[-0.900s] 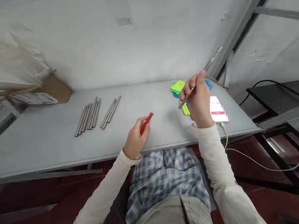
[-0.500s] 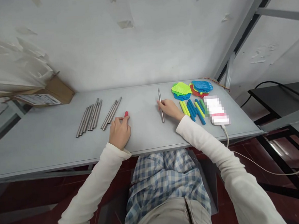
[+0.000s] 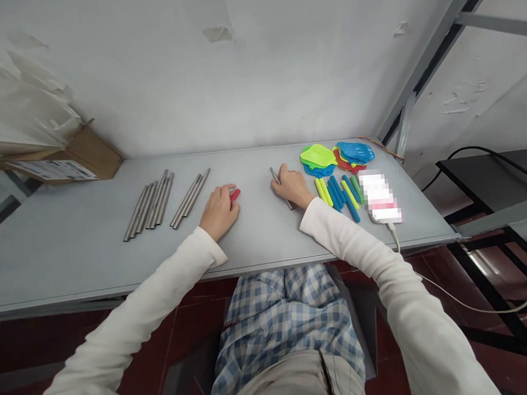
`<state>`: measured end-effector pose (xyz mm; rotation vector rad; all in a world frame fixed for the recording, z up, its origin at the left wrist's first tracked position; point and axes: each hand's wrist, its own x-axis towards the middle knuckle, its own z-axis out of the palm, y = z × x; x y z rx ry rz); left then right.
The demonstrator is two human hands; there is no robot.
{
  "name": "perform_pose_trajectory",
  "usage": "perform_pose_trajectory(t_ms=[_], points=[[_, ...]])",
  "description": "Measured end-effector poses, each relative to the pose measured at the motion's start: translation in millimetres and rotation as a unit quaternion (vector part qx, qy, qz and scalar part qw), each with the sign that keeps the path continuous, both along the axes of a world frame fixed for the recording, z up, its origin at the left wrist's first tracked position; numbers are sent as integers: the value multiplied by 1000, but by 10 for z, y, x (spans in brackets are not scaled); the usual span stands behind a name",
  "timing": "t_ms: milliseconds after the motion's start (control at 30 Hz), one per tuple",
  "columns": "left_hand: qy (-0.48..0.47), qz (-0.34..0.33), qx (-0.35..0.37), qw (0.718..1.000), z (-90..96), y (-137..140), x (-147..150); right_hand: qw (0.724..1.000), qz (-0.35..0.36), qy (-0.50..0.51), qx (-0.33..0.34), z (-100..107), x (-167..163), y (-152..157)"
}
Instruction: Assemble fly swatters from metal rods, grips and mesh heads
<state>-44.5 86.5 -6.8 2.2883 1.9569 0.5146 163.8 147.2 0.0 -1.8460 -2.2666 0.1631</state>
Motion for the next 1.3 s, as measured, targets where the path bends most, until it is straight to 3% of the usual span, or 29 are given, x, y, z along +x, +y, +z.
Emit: perform_pose_trajectory(t_ms=[200,400,733,933,1167,1300], points=[[78,9,6,997,11,273,285,1000,5,4,27,-60,37,51],[155,-9,0,988,-4,331,347,999,29,3,43,-96,55,10],[77,-19,-23,997,16,288,253,999,25,-21,35,-34,51,-35],[48,-51,3,998,3,250,150,999,30,-14,22,2,59,-61],[61,20,9,998,-8,187,101,999,43,24,6,65,81,-88],[29,16,20,999,-49,142,16,997,67,38,5,41,101,-81]])
